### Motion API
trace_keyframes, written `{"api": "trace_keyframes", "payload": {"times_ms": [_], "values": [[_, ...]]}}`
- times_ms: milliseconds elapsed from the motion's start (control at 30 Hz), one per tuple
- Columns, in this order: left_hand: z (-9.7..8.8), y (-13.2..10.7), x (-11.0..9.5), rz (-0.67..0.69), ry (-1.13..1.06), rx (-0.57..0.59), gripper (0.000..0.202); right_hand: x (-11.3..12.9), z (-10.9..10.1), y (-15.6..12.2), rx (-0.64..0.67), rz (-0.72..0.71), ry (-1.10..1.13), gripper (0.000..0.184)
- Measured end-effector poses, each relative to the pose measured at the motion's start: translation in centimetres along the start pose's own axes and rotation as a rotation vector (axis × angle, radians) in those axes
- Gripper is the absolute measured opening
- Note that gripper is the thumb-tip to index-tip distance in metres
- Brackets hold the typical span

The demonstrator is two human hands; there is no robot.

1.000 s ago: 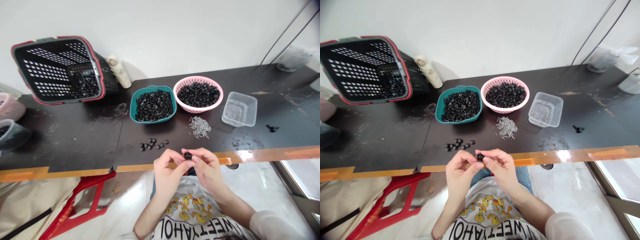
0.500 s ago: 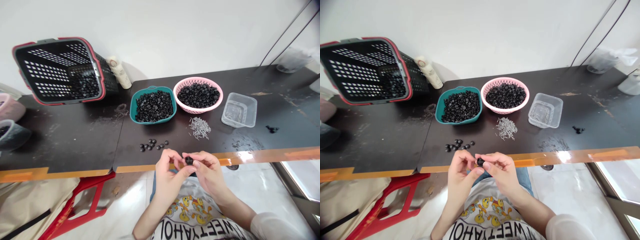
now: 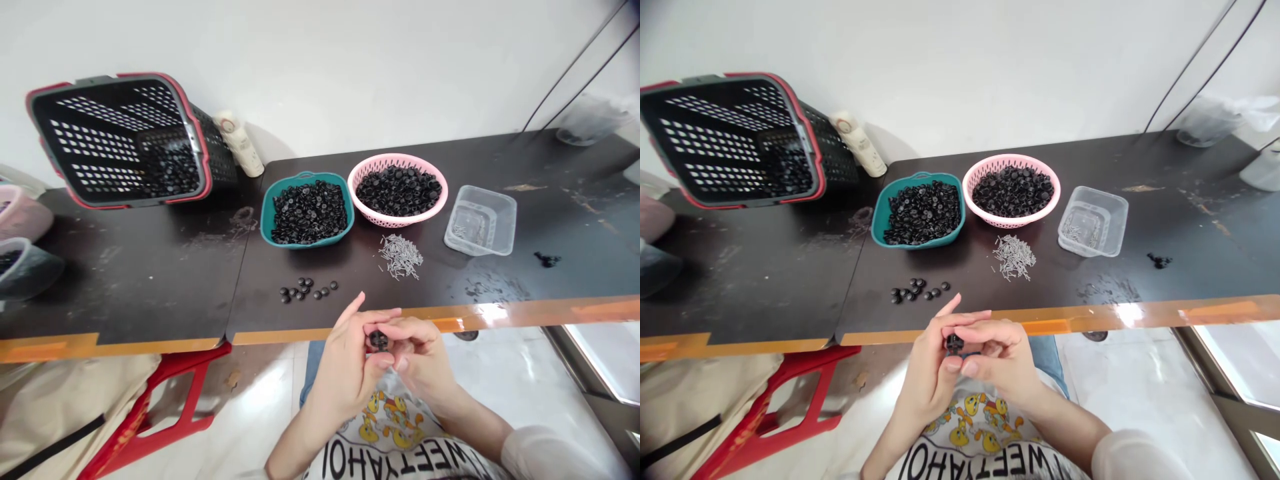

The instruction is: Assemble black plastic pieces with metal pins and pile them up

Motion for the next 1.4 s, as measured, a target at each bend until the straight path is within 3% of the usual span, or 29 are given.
{"api": "trace_keyframes", "payload": {"times_ms": [300, 633, 1000, 1400], "values": [[0.1, -0.3, 0.2, -0.064, -0.042, 0.077, 0.039, 0.2, 0.1, -0.2, -0.013, -0.032, -0.026, 0.029], [-0.2, -0.9, 0.8, -0.231, -0.106, 0.150, 0.033, -0.4, 0.3, -0.5, -0.009, 0.044, -0.021, 0.035], [-0.3, -1.1, 1.4, -0.302, -0.127, 0.166, 0.028, -1.0, -0.6, -0.5, -0.104, 0.068, -0.041, 0.027], [-0.5, -1.7, 1.9, -0.385, -0.160, 0.140, 0.027, -1.8, -0.1, -1.2, -0.091, 0.065, 0.028, 0.030]]}}
Point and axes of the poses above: each hand's wrist, its own y-axis towards the middle knuckle, its own z-axis out of the palm, x = y × z, the point moved 9 cm from there along y, towards the middle knuckle, and after that the axes turned 8 degrees about z, right-handed, at the moved point
